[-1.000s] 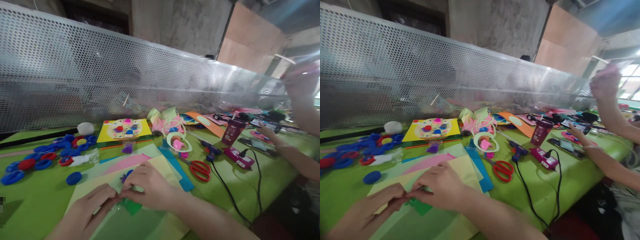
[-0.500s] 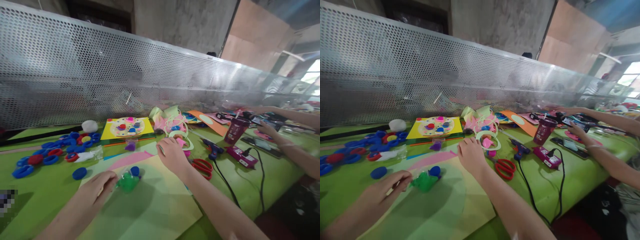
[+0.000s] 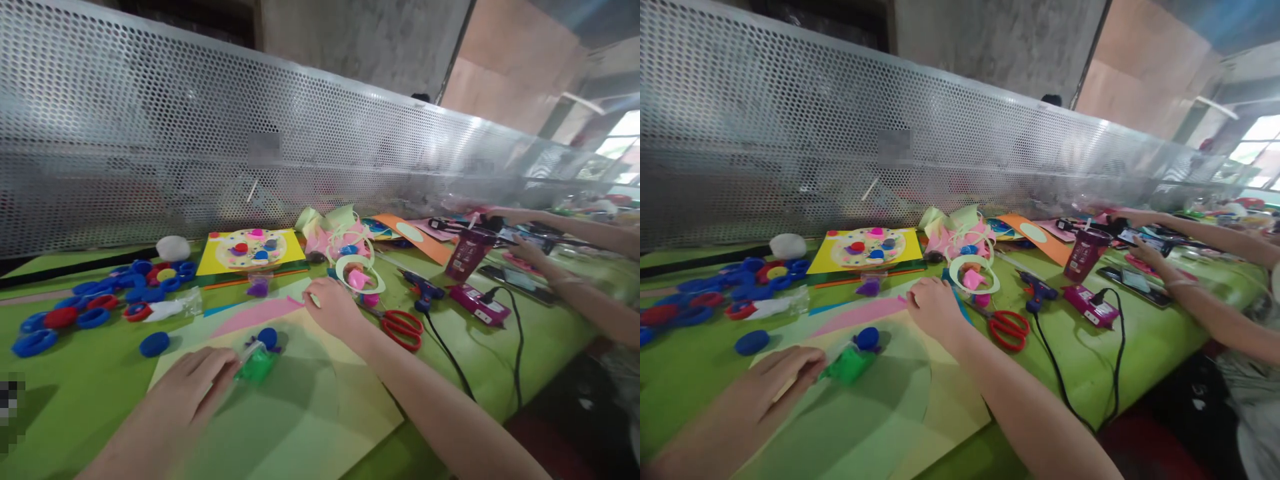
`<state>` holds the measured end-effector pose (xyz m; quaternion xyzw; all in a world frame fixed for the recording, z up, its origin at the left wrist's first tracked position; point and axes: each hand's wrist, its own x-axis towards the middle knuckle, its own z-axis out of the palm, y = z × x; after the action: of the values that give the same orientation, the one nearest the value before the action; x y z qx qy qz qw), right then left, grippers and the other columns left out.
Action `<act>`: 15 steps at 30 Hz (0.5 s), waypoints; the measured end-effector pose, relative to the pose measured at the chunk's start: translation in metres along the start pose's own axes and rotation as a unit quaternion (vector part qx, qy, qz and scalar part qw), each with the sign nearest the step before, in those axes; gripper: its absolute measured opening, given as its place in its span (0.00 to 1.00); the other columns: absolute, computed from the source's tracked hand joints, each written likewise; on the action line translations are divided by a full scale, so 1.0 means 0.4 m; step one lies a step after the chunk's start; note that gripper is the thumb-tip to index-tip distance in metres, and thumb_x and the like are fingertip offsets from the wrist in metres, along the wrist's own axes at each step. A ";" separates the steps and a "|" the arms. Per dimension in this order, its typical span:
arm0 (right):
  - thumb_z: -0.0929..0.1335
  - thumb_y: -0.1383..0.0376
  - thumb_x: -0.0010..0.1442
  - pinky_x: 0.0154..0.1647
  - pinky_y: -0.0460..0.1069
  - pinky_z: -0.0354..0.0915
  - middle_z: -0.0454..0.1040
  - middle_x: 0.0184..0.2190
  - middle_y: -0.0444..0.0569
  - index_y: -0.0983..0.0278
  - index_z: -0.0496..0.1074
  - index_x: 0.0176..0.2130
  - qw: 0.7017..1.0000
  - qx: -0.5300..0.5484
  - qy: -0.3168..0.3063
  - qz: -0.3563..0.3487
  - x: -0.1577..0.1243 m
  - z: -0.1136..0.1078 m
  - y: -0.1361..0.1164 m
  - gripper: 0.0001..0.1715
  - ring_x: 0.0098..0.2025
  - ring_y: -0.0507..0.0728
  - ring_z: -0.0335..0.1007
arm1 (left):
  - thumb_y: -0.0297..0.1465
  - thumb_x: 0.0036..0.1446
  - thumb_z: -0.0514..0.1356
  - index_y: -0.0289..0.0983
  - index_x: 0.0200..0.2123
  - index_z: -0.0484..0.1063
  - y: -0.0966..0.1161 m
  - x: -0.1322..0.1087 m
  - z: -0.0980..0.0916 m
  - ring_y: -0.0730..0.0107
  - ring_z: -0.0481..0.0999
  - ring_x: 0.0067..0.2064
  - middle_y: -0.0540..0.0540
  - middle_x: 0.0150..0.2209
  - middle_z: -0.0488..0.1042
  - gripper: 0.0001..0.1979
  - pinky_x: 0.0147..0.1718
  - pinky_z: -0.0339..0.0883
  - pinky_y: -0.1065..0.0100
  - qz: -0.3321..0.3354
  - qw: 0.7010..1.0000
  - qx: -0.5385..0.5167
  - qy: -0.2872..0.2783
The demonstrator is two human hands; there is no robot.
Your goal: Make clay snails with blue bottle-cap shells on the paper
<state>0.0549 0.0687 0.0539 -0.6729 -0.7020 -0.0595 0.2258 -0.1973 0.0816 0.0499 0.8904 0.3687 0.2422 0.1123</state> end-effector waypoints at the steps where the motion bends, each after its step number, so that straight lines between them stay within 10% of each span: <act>1: 0.63 0.70 0.61 0.43 0.50 0.59 0.75 0.35 0.50 0.66 0.74 0.33 1.000 0.003 0.000 0.002 0.000 -0.001 -0.002 0.10 0.41 0.56 0.69 | 0.43 0.57 0.48 0.43 0.31 0.73 0.000 0.001 0.001 0.59 0.80 0.36 0.46 0.33 0.80 0.17 0.35 0.73 0.63 0.000 1.000 0.000 0.001; 15: 0.64 0.63 0.64 0.43 0.54 0.67 0.74 0.34 0.46 0.67 0.71 0.34 0.998 0.021 -0.058 -0.034 -0.022 0.016 -0.046 0.10 0.39 0.53 0.71 | 0.40 0.60 0.49 0.43 0.32 0.71 -0.005 -0.007 0.012 0.61 0.78 0.35 0.47 0.32 0.79 0.14 0.34 0.71 0.64 0.030 1.000 -0.001 0.009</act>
<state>0.0355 0.0616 0.0486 -0.6459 -0.7374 -0.0132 0.1972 -0.1978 0.0811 0.0439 0.8987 0.3430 0.2532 0.1024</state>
